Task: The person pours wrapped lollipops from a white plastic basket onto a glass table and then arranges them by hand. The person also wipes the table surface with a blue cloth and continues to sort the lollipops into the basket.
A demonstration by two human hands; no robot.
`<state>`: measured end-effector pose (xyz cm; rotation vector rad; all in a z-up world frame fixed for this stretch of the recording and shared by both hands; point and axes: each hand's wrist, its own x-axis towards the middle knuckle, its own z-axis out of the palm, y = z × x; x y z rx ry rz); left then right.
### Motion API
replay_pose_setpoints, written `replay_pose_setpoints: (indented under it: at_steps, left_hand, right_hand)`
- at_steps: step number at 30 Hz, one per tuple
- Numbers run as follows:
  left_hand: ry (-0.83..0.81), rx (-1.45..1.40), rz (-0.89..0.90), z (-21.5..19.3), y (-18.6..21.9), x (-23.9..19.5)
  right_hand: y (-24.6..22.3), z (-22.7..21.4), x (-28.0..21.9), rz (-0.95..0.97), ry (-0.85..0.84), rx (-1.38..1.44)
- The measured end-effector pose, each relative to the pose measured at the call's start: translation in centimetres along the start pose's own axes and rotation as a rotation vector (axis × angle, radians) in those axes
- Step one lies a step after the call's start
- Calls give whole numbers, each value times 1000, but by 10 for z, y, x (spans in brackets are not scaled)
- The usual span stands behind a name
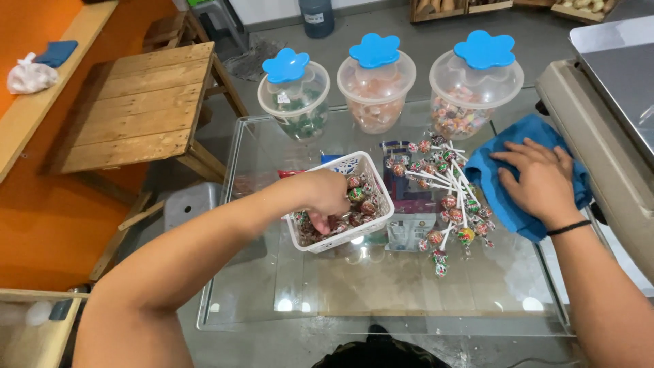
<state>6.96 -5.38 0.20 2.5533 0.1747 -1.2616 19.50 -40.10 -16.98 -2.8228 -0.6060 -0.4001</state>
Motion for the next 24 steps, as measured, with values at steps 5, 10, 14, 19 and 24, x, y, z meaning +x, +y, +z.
replay_pose_setpoints:
  at_steps: [5,10,14,19,24]
  left_hand:
    - [148,-26,131,-3,-6,-36]
    - [194,-116,318,6,-19,-49]
    - [260,-224,455,16,-40,-27]
    - [486,-512,737,19,-66,-37]
    - [840,-810,903,42,-115,4]
  right_hand:
    - [-10,-13,-7,3,78,86]
    - [-101,-91,-37,-413,114,499]
    - [-156,-96,-59,-486,-343,377]
    - [-167,-84,-56,-404,-567,99]
    - [-167,-118,-46,-435,-409,542]
